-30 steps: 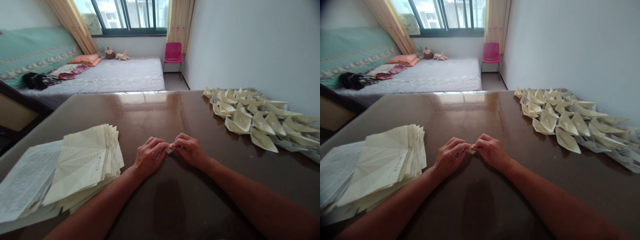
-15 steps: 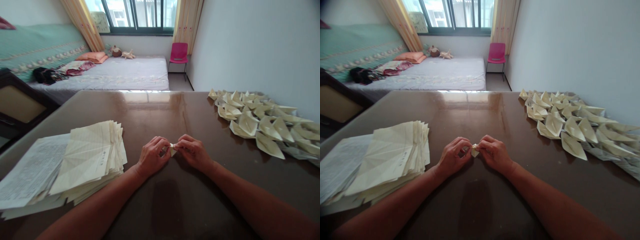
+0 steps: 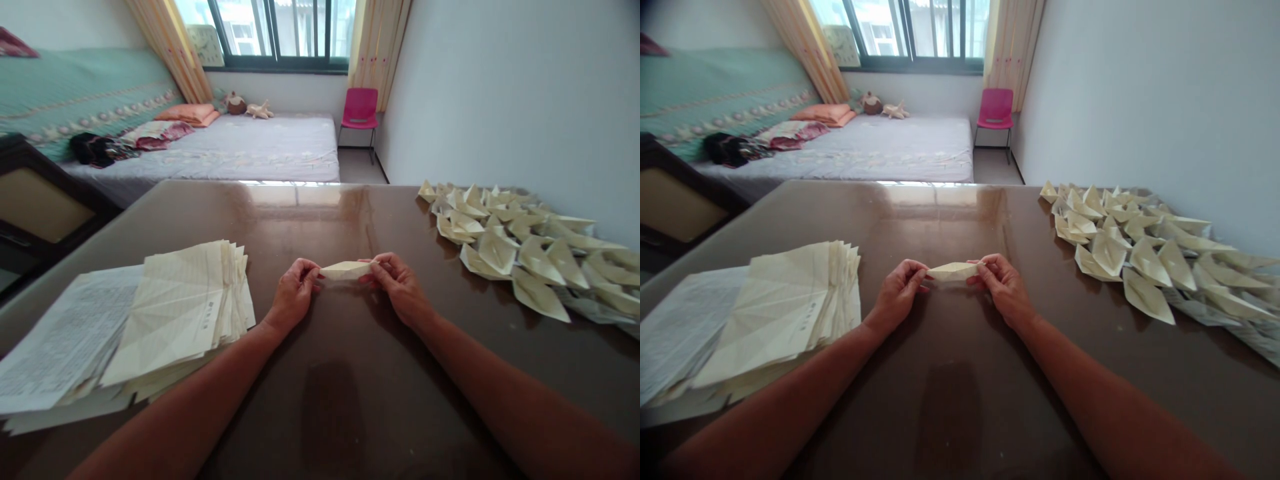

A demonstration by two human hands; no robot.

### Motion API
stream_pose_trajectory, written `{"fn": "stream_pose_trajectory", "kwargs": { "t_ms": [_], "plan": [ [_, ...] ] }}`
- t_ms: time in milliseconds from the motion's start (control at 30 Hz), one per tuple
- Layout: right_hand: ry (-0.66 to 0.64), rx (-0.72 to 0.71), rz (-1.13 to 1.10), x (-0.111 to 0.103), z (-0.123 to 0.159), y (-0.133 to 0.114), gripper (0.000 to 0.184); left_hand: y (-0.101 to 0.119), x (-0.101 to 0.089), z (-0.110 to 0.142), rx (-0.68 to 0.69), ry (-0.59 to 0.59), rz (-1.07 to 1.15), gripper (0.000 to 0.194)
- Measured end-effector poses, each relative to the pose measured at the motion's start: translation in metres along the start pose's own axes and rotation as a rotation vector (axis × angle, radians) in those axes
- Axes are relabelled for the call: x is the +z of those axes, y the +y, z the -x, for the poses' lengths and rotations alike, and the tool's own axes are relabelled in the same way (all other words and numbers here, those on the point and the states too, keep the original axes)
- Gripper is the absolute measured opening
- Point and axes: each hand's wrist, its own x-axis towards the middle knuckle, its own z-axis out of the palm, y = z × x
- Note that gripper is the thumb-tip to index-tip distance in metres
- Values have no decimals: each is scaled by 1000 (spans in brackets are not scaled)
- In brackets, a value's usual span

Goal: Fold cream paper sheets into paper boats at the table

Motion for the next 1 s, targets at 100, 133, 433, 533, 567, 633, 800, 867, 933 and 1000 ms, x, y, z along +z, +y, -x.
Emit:
{"fn": "stream_pose_trajectory", "kwargs": {
  "t_ms": [100,133,433,533,567,633,800,867,933,1000],
  "plan": [
    [-7,10,37,-1,1,0,30,-1,1,1,10,-58,-11,21],
    [-18,-10,80,-1,1,0,29,-1,1,3,22,-85,-25,21],
    [-123,-188,332,9,17,-8,19,10,7,11,76,-196,-75,68],
    [-130,-199,327,10,18,-11,17,11,5,10,6,-195,-69,49],
    [-129,-197,315,10,18,-12,17,11,4,9,-19,-178,-50,43],
    [-129,-184,282,9,16,-12,18,12,3,7,-71,-139,3,37],
    [-60,-94,139,10,12,-11,27,14,3,7,-140,-86,122,32],
    [-23,-55,72,11,10,-10,29,14,4,8,-148,-78,126,32],
    [-78,-6,-1,12,10,-9,32,15,5,9,-156,-72,123,32],
    [-202,42,-55,14,12,-8,41,16,5,11,-161,-75,125,32]
  ]
}}
